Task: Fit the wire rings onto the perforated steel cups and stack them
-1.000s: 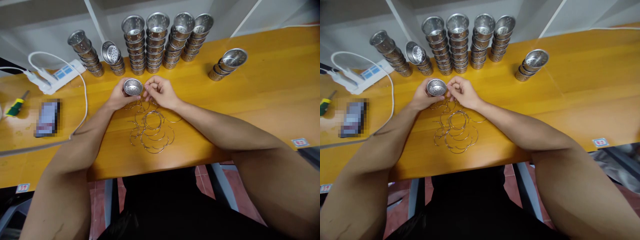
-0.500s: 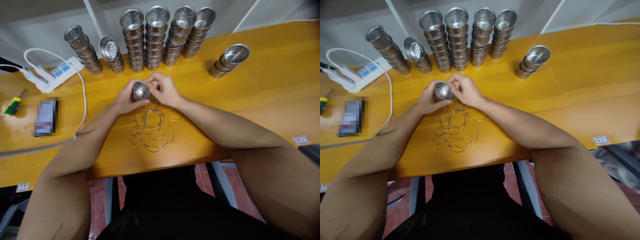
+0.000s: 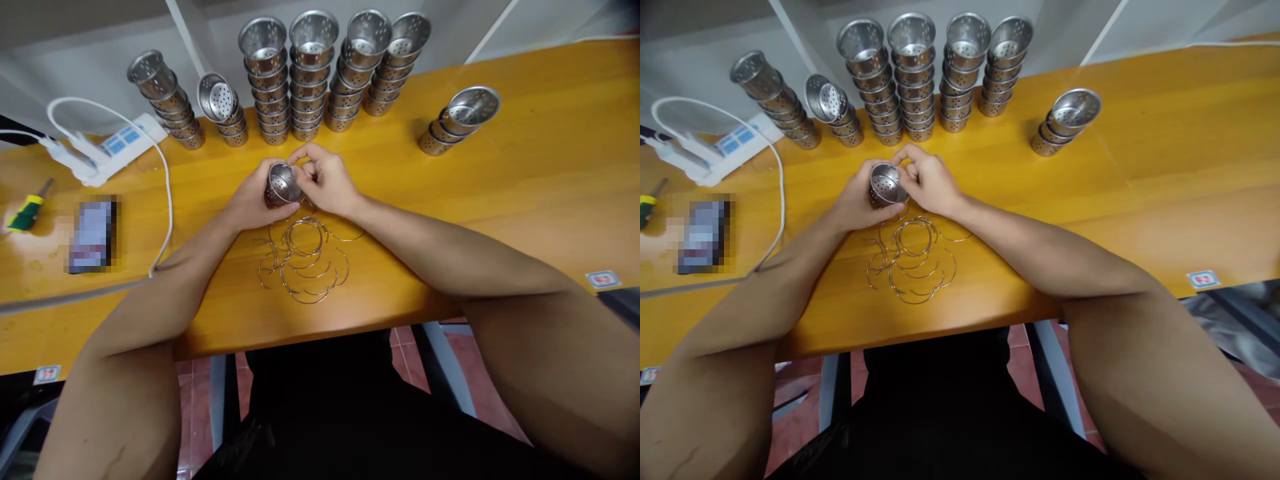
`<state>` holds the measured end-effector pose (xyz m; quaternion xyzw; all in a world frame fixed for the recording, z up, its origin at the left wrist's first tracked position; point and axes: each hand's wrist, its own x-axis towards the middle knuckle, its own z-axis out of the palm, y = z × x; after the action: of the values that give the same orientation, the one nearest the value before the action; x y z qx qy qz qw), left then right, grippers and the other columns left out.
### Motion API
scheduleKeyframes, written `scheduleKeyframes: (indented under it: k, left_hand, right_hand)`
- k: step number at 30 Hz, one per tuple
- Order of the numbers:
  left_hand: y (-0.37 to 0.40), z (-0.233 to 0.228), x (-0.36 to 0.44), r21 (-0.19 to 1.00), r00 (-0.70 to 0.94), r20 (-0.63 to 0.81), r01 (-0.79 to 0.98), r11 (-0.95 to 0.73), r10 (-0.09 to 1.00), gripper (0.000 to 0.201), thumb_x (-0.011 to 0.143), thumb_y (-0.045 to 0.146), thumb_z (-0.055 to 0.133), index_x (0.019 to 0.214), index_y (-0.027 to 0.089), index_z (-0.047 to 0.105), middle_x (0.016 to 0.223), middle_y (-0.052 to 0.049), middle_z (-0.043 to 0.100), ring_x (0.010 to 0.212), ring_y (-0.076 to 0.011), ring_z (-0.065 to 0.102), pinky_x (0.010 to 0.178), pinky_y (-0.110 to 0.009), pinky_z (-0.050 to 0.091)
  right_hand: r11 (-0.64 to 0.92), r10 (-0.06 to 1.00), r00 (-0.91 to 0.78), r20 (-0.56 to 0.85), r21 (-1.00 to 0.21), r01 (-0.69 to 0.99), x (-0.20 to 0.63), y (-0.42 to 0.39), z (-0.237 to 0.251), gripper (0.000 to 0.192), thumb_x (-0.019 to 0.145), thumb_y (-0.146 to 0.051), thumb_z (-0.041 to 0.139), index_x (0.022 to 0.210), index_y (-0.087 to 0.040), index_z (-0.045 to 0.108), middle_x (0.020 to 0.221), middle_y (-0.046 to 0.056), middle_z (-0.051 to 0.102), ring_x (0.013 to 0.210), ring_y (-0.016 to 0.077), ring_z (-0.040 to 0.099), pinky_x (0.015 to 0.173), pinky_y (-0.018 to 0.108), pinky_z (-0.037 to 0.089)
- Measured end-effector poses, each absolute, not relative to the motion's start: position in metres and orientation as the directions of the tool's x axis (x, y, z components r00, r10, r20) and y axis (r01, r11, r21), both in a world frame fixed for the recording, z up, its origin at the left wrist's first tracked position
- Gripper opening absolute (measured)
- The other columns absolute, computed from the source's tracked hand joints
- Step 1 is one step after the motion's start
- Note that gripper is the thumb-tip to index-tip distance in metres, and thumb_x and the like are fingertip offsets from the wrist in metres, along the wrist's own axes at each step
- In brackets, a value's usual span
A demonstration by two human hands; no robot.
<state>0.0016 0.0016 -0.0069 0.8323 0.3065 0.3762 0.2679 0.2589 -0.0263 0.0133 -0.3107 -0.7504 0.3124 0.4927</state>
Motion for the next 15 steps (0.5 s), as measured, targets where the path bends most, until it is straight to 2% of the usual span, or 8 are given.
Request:
scheduleKeyframes:
  k: [3,7,9,11,13,15]
  left_hand:
    - [-0.003,-0.004,0.006,0.696,0.499,0.454,0.317,-0.644,0.738,0.127,0.061,0.102,0.117,0.151,0.026,0.072,0.133,-0.012,0.081,0.12,-0.0423,0.085,0.113,-0.061,0.072]
    - [-0.008,0.001,0.01,0.741,0.451,0.438,0.308,-0.597,0.777,0.114,0.062,0.1,0.118,0.14,0.027,0.076,0.122,-0.008,0.081,0.113,-0.0383,0.084,0.109,-0.057,0.071]
    - [-0.009,0.002,0.01,0.782,0.438,0.426,0.262,-0.565,0.792,0.107,0.067,0.103,0.113,0.134,0.026,0.078,0.119,-0.008,0.081,0.11,-0.036,0.082,0.105,-0.054,0.071]
    - [-0.007,0.002,0.008,0.833,0.424,0.399,0.204,-0.515,0.813,0.101,0.073,0.105,0.107,0.128,0.025,0.08,0.116,-0.009,0.081,0.107,-0.0341,0.081,0.099,-0.051,0.069]
    - [-0.003,0.002,0.006,0.879,0.408,0.357,0.159,-0.45,0.84,0.095,0.076,0.106,0.105,0.12,0.025,0.081,0.108,-0.009,0.08,0.099,-0.0324,0.079,0.09,-0.048,0.067]
    - [0.001,0.001,0.004,0.906,0.403,0.32,0.136,-0.401,0.858,0.094,0.075,0.108,0.104,0.112,0.026,0.081,0.101,-0.008,0.078,0.092,-0.0309,0.076,0.083,-0.046,0.065]
  right_hand:
    - [0.598,0.782,-0.318,0.536,-0.788,0.144,0.253,-0.034,0.016,0.019,0.123,-0.043,0.075,0.127,-0.025,0.069,0.066,-0.012,0.043,0.06,0.0153,0.038,0.064,0.033,0.034]
    - [0.565,0.791,-0.33,0.516,-0.822,0.069,0.249,-0.036,0.022,0.016,0.12,-0.038,0.076,0.119,-0.023,0.07,0.064,-0.011,0.044,0.057,0.0136,0.035,0.058,0.03,0.027]
    - [0.524,0.782,-0.383,0.492,-0.851,-0.021,0.252,-0.033,0.026,0.028,0.121,-0.049,0.078,0.118,-0.022,0.072,0.065,-0.01,0.05,0.055,0.0121,0.038,0.054,0.029,0.027]
    - [0.471,0.752,-0.471,0.461,-0.876,-0.104,0.257,-0.029,0.031,0.045,0.121,-0.064,0.082,0.118,-0.02,0.075,0.071,-0.007,0.06,0.054,0.0109,0.046,0.051,0.028,0.031]
    - [0.433,0.721,-0.538,0.437,-0.89,-0.143,0.262,-0.027,0.035,0.057,0.116,-0.075,0.088,0.117,-0.019,0.076,0.079,-0.003,0.068,0.056,0.0106,0.055,0.05,0.027,0.036]
    - [0.42,0.711,-0.563,0.422,-0.896,-0.141,0.266,-0.026,0.038,0.062,0.11,-0.08,0.095,0.114,-0.02,0.076,0.082,-0.002,0.069,0.059,0.0106,0.057,0.051,0.026,0.038]
